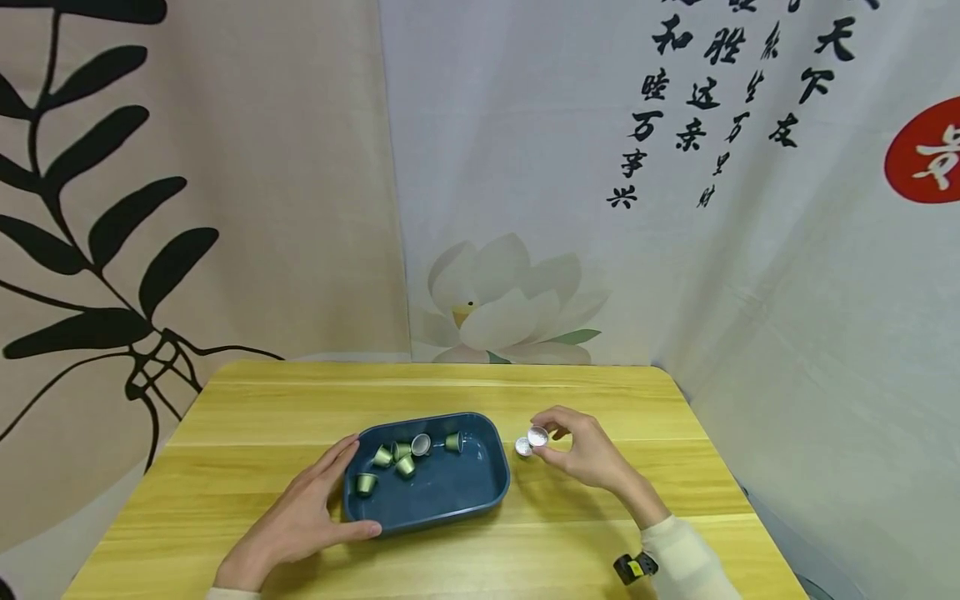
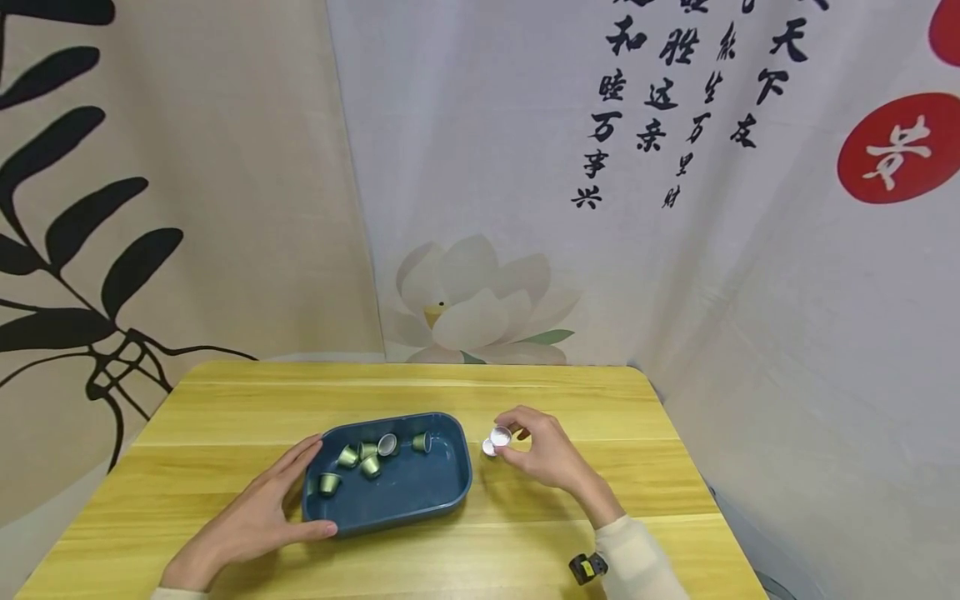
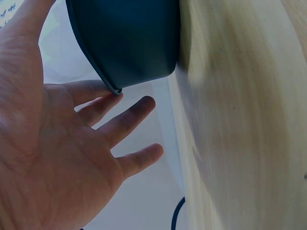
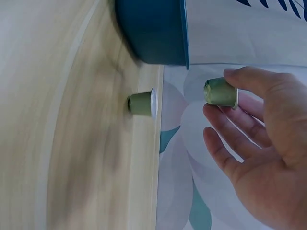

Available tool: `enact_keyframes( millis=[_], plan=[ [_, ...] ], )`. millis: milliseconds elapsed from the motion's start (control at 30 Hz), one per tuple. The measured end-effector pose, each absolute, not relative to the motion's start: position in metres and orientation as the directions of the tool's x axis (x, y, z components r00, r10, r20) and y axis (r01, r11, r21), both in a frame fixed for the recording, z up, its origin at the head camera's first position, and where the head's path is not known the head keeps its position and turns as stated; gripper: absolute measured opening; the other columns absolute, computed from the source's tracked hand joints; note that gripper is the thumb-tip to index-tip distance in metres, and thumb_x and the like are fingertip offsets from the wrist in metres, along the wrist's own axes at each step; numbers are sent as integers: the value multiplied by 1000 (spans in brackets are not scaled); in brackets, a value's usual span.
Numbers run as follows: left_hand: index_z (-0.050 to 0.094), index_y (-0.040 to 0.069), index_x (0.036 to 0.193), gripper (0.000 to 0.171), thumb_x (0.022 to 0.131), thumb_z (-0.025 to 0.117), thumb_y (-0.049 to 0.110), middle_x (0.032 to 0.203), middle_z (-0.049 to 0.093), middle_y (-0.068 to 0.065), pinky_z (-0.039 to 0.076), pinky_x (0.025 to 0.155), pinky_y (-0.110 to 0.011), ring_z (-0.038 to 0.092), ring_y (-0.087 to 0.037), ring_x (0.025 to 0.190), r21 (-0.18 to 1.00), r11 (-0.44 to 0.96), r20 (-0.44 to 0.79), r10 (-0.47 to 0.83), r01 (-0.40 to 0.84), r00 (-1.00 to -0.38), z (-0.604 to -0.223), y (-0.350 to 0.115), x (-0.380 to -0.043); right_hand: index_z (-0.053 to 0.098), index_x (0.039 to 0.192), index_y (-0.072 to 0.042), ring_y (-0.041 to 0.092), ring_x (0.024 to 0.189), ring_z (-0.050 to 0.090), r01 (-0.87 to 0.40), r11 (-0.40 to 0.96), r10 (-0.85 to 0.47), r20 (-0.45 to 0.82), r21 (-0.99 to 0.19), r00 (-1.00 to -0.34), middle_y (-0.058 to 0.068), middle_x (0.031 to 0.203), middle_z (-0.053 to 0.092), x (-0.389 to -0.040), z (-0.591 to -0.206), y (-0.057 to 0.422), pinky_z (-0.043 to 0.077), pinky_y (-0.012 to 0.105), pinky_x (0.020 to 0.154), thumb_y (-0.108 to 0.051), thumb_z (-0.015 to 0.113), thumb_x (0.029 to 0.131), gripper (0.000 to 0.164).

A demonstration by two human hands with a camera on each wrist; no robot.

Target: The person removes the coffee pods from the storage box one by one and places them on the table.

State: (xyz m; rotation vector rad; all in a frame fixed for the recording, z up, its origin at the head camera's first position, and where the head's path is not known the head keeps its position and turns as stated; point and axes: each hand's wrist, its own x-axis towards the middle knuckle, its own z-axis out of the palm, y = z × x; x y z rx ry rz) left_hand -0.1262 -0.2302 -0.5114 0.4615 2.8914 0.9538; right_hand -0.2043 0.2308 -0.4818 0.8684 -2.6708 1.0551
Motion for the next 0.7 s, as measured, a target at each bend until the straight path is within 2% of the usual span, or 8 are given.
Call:
enact_keyframes(
  millis=[533, 700],
  plan=[
    [28, 5, 179, 137, 81, 90, 78, 188, 25, -17, 47, 118, -82, 42, -59, 163, 593, 763, 26, 303, 258, -953, -510, -231, -126, 77, 131, -5, 23, 106, 78, -463, 604, -417, 238, -649, -877, 5, 124, 81, -209, -498, 252, 68, 55, 97, -10, 86, 100, 33],
    [29, 4, 179, 136, 82, 90, 77, 188, 25, -18, 46, 119, -82, 41, -59, 163, 595, 762, 23, 303, 256, -953, -510, -231, -126, 76, 133, -8, 23, 107, 78, -447, 625, -412, 216, -640, -885, 6, 126, 81, -211, -503, 255, 69, 48, 96, -11, 85, 101, 33]
  ],
)
